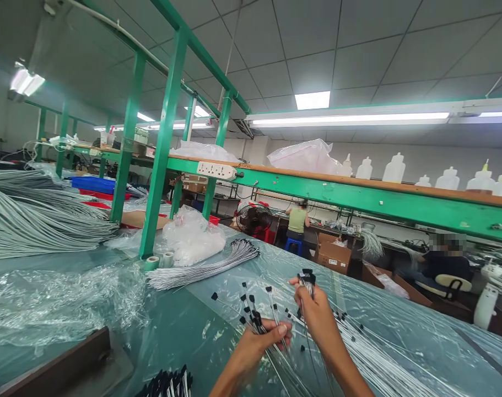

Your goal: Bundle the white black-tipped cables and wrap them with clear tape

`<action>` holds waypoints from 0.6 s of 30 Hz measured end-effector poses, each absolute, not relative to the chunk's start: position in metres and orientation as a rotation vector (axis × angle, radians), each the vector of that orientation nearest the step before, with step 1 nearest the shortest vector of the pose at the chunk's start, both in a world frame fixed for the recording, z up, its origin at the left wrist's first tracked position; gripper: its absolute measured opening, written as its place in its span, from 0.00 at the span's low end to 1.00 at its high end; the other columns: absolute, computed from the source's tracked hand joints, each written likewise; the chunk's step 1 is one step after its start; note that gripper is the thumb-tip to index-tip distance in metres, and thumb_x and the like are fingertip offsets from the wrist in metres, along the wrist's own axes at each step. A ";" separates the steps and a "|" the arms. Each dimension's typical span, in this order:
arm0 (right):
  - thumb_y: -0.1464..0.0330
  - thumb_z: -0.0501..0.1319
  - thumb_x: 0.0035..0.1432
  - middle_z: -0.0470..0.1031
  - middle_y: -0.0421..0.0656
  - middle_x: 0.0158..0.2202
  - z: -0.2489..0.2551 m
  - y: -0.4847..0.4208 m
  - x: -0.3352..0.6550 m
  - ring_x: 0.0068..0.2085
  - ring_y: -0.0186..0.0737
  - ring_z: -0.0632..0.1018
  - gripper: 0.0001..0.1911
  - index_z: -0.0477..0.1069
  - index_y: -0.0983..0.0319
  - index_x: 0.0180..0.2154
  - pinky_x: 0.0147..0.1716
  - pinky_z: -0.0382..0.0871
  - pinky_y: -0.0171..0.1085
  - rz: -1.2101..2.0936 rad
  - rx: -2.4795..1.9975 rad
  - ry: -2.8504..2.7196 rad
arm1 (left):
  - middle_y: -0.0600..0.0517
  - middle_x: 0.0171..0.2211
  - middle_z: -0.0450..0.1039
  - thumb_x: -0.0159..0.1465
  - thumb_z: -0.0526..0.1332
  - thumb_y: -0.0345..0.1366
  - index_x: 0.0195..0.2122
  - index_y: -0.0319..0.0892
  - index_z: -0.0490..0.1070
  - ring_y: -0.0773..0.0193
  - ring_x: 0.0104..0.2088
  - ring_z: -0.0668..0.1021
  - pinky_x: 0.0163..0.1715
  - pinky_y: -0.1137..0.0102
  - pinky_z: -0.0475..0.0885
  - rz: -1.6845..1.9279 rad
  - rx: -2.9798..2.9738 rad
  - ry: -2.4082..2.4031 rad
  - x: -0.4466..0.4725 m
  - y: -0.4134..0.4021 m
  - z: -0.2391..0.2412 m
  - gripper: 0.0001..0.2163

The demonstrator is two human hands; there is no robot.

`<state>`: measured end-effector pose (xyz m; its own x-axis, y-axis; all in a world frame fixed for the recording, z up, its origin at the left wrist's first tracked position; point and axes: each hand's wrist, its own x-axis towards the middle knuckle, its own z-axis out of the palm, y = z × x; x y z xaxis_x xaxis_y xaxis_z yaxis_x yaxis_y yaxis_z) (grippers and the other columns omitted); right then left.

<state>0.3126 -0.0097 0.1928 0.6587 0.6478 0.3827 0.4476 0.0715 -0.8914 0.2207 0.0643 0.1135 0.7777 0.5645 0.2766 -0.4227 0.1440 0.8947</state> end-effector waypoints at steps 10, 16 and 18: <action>0.57 0.60 0.39 0.69 0.38 0.19 0.186 0.001 0.303 0.24 0.37 0.68 0.16 0.69 0.64 0.26 0.24 0.59 0.34 0.186 -1.762 -1.062 | 0.52 0.17 0.70 0.41 0.67 0.42 0.18 0.37 0.74 0.69 0.20 0.70 0.25 0.72 0.63 0.668 1.115 0.097 0.222 0.059 0.115 0.12; 0.57 0.50 0.46 0.54 0.33 0.14 0.185 -0.002 0.311 0.18 0.31 0.59 0.14 0.60 0.61 0.20 0.20 0.53 0.33 0.141 -1.711 -1.015 | 0.48 0.24 0.73 0.41 0.68 0.42 0.25 0.36 0.75 0.66 0.27 0.73 0.30 0.71 0.66 0.618 0.900 0.164 0.221 0.062 0.112 0.15; 0.59 0.46 0.47 0.53 0.33 0.13 0.187 -0.005 0.313 0.17 0.31 0.57 0.15 0.57 0.60 0.17 0.18 0.51 0.32 0.167 -1.725 -1.009 | 0.47 0.24 0.73 0.41 0.67 0.44 0.25 0.35 0.75 0.65 0.27 0.72 0.30 0.70 0.66 0.660 0.935 0.200 0.221 0.063 0.112 0.16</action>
